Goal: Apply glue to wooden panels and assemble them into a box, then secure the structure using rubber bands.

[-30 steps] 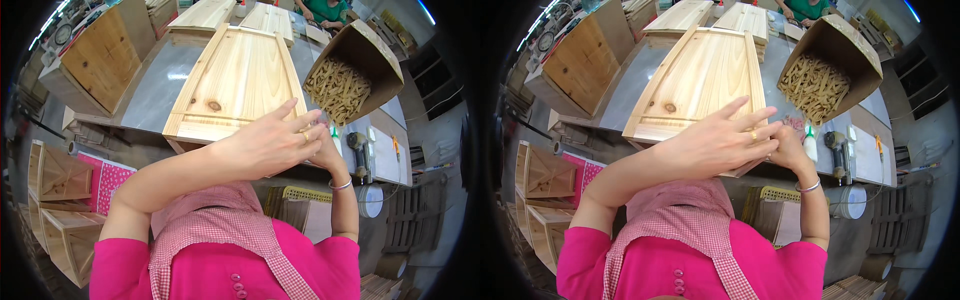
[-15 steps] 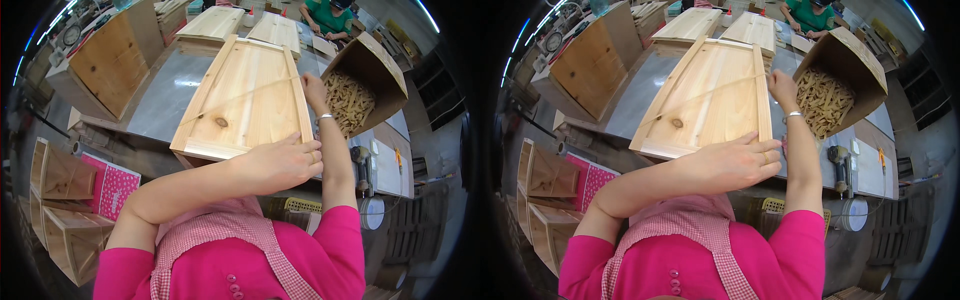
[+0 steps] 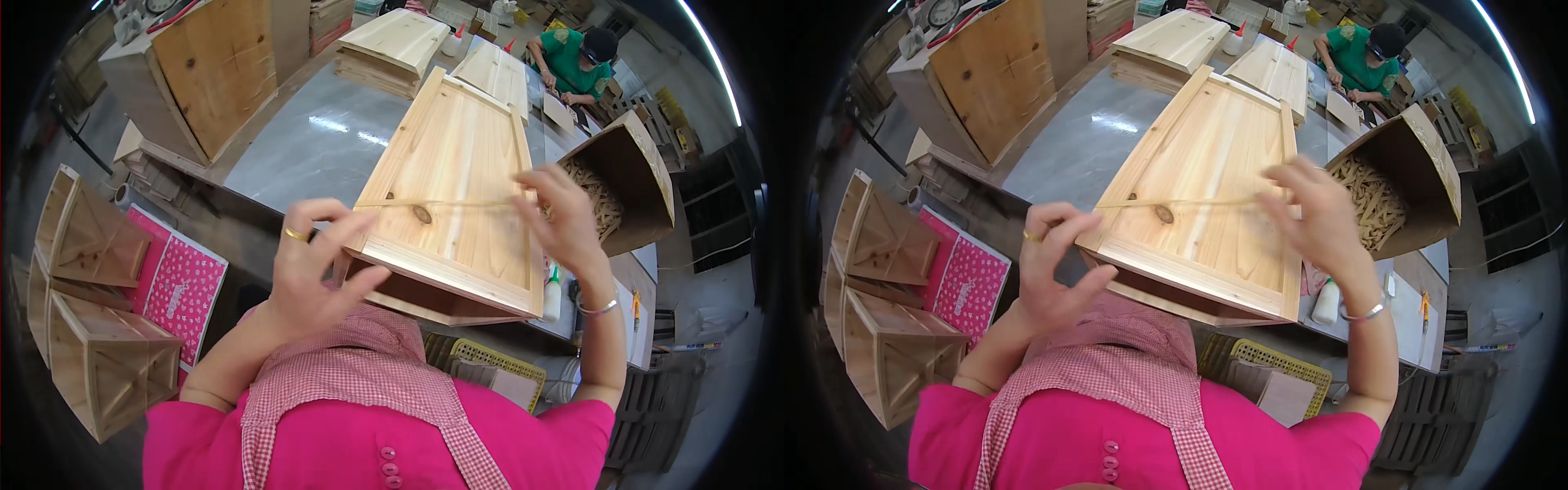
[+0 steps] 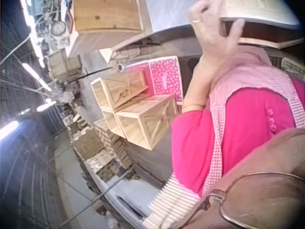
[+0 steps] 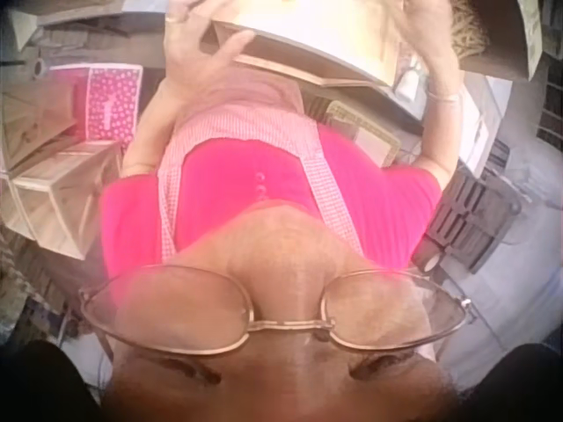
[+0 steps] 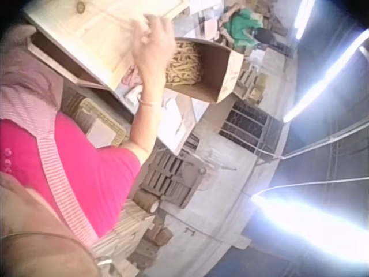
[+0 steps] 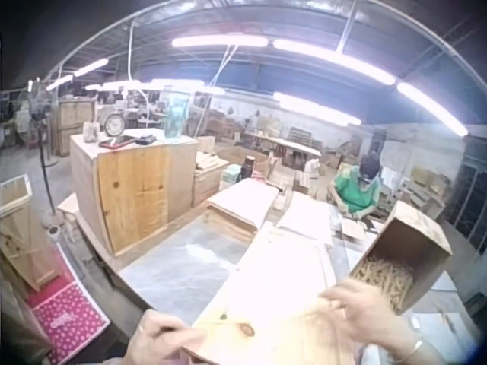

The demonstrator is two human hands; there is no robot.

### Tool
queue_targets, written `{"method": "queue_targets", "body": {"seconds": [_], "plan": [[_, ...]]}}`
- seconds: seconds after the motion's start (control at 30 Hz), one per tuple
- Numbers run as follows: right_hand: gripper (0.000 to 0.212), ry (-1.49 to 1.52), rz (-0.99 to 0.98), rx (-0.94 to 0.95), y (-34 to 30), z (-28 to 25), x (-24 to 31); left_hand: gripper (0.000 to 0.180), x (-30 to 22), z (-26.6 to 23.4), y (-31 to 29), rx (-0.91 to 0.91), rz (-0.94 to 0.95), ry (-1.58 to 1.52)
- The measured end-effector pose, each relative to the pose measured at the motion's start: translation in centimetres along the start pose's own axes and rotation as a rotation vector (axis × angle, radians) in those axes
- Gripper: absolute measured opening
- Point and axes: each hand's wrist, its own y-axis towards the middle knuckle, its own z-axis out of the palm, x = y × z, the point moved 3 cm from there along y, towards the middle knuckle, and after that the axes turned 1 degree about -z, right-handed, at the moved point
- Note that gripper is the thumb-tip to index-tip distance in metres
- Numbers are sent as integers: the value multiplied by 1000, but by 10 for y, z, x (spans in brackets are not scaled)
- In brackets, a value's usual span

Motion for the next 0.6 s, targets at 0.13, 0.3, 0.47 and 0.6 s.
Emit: {"method": "queue_targets", "body": {"seconds": [0.13,0.3,0.47,0.6], "plan": [[17,6,-328,113,54,51,43,49,23,4,-15,-27,-245,-114],[12,-216,-284,64,126,75,-13,49,24,7,-21,-41,-219,-85],[43,-234,54,371,158,83,-86,44,34,6,-19,28,-218,-139],[43,112,-31,135,120,62,-130,42,48,12,-18,85,-357,-561]]}}
